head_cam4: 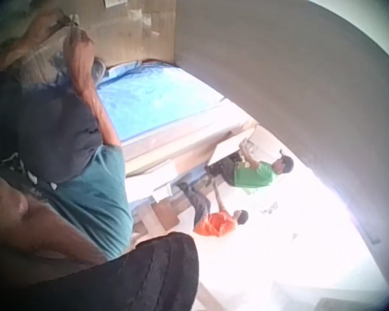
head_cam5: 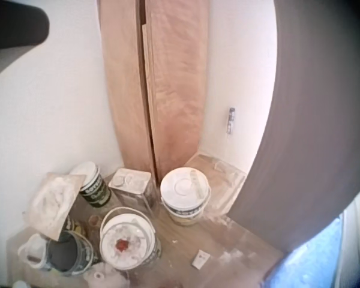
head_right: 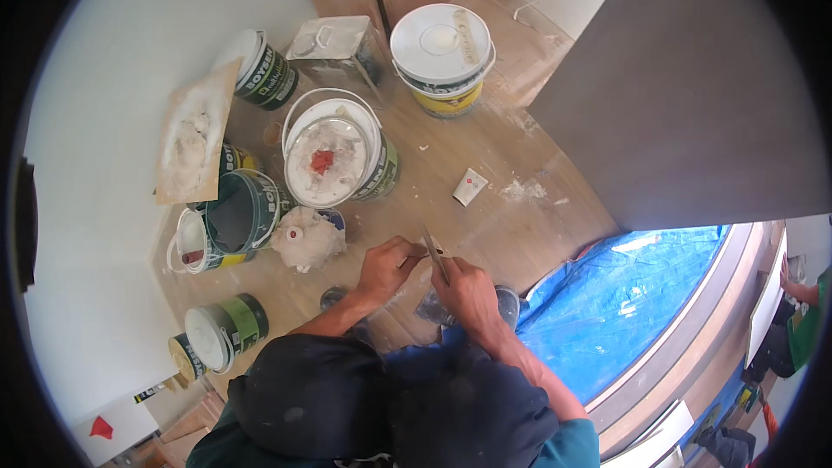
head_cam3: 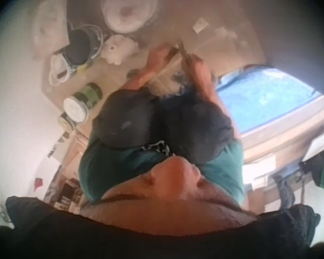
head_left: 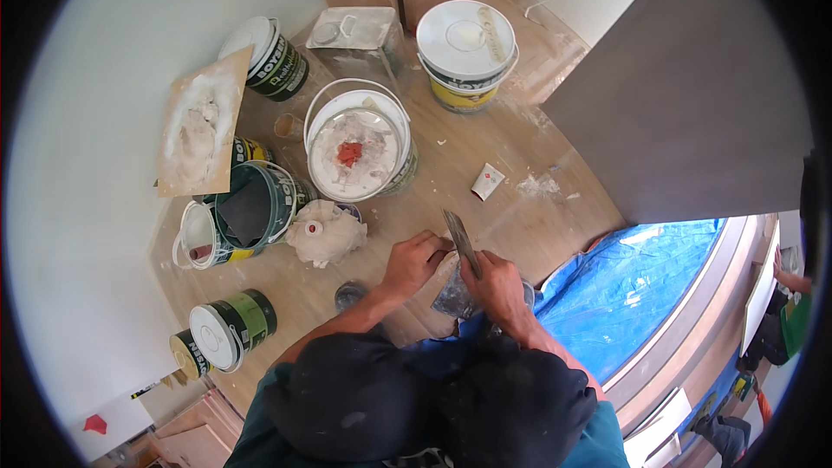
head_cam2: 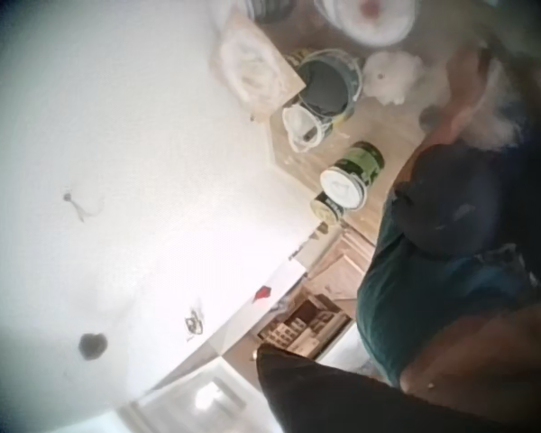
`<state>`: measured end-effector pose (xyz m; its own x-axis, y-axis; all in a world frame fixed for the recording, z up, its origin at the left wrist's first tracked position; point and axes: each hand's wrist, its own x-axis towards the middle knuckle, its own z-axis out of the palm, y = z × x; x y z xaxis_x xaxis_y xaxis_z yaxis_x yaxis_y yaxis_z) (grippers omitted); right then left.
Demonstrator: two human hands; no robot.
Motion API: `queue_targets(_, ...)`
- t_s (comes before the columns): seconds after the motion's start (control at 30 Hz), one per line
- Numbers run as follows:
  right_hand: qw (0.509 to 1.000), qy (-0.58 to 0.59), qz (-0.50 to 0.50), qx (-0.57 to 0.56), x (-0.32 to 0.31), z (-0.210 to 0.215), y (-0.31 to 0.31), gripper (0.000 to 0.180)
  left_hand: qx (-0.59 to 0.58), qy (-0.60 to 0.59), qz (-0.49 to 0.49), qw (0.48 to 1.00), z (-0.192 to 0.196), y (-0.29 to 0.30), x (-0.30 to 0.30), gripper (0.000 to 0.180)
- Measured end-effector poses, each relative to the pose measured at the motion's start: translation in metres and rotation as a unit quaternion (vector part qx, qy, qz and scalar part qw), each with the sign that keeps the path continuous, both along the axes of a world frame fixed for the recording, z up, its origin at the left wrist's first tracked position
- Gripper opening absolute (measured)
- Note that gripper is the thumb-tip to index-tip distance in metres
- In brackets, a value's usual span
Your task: The person squeezes red paint from a tube into a bucket of white paint, then uses a putty knife to scrape the remaining paint from the tube and mixes the contents. The person also scrapes paint from their hand onto the putty knife and continues mixing.
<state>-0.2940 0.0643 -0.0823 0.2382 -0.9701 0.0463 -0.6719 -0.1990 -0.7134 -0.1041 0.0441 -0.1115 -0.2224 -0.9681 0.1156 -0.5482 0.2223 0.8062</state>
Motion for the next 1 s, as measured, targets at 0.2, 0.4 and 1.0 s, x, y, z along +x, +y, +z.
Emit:
queue_targets(0.2,0.996,0.059,0.032,0.054,-0.024,-0.011,0.025,0.020,0.075,0.064,0.010,0.995,-0.036,0.029,-0.017,0.011)
queue_targets(0.4,0.984,0.070,0.078,0.146,-0.045,-0.027,0.068,0.020,0.155,0.028,-0.077,0.984,-0.057,0.064,-0.031,0.018)
queue_targets(1.0,0.954,0.124,0.075,0.261,-0.039,-0.042,0.080,0.023,0.196,0.104,-0.090,0.971,-0.077,0.082,-0.032,0.031)
